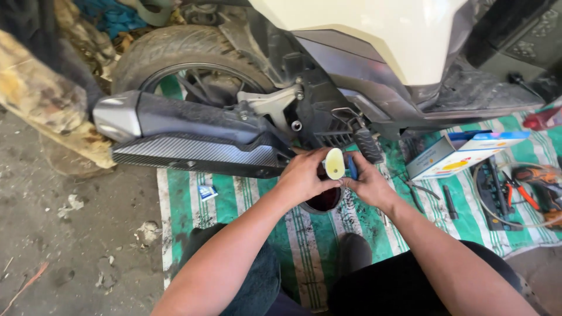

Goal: The person wipes the motorcycle's exhaust pipe and surrounding area with a dark cloth. They then use a utility knife to cut open a tube of lubricant and squeeze the contents into a small metal container.

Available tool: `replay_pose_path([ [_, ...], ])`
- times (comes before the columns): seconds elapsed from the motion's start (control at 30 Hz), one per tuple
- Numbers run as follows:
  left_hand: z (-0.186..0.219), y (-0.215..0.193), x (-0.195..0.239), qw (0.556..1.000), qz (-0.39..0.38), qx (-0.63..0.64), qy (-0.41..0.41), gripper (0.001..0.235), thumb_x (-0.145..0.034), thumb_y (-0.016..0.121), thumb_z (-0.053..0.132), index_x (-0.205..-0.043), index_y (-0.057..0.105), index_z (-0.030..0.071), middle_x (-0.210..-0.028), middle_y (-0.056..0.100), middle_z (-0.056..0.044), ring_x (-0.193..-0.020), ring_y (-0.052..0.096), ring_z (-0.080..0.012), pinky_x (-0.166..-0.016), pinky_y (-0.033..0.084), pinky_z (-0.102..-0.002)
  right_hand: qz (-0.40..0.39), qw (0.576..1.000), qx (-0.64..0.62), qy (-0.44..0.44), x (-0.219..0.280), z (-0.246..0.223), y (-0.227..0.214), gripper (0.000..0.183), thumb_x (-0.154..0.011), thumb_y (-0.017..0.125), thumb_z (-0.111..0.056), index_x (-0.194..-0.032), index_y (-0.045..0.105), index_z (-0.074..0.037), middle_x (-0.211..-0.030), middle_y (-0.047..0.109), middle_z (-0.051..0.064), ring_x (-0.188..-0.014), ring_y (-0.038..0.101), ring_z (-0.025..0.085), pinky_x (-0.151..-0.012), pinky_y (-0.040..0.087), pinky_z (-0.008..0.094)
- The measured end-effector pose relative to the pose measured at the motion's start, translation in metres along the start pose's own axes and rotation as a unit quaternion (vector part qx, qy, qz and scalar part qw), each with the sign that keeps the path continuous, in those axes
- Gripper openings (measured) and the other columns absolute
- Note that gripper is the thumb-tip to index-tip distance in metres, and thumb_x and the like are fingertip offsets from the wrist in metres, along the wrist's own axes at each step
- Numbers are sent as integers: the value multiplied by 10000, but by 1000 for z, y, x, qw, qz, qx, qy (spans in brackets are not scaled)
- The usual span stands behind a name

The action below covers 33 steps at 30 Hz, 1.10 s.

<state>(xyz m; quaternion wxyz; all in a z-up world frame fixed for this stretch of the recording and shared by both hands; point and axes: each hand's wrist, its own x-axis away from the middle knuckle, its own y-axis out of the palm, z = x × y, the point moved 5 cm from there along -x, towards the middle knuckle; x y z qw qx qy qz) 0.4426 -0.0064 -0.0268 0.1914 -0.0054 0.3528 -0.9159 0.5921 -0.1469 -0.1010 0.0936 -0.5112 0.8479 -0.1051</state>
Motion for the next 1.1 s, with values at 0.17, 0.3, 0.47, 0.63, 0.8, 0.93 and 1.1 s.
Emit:
replay_pose_path([
  [0.17,-35,29,-1,991,34,-129,8,719,-800,938,449,-1446,696,245,-1347,783,-66,-1196,786,-341,-982,651,-505,-35,985,146,86,19,-54,-9,874,-903,874,-169,-1695,505,-180,-1450,674,271,-1205,710,452,-1001,565,611],
  [0.3,-49,39,-7,991,23,-132,-21,653,-817,911,460,-1410,687,302,-1268,790,-38,-1133,800,-361,-949,654,-533,-83,952,225,192,66,-55,-34,531,-922,810,-186,-1436,685,-140,-1181,767,247,-1157,738,495,-979,566,629],
  [0.47,-51,35,-9,992,16,-118,-49,619,-800,942,316,-1336,720,101,-1136,826,-156,-920,803,-389,-827,636,-488,-447,819,313,176,131,-68,40,162,-929,676,-204,-1062,769,-208,-1096,820,-1,-1059,739,269,-958,565,406],
  [0.63,-55,40,-5,992,45,-113,-27,558,-789,952,287,-1274,728,126,-1064,835,-140,-852,803,-384,-750,633,-496,-495,757,405,135,137,-13,82,267,-903,634,-129,-1145,737,-85,-1054,804,149,-997,748,442,-862,587,527],
  [0.8,-56,36,-3,992,16,-115,-40,543,-823,938,282,-1289,714,117,-1050,837,-145,-856,806,-379,-777,635,-490,-444,736,495,129,117,12,75,412,-952,658,-160,-1361,640,-117,-1156,767,171,-1051,749,440,-880,597,553],
  [0.93,-60,33,-3,993,27,-104,-56,622,-836,928,329,-1327,703,20,-1057,845,-184,-845,812,-405,-750,638,-491,-471,750,446,126,112,-11,83,399,-922,677,-142,-1320,646,-123,-1082,781,175,-1022,753,452,-874,590,553],
  [1.1,-58,26,-6,993,38,-73,-89,674,-825,933,344,-1341,706,-26,-1044,843,-205,-863,818,-408,-766,645,-474,-476,761,427,107,109,-16,84,389,-901,676,-122,-1287,679,-74,-1049,787,208,-1002,751,468,-876,601,549],
])
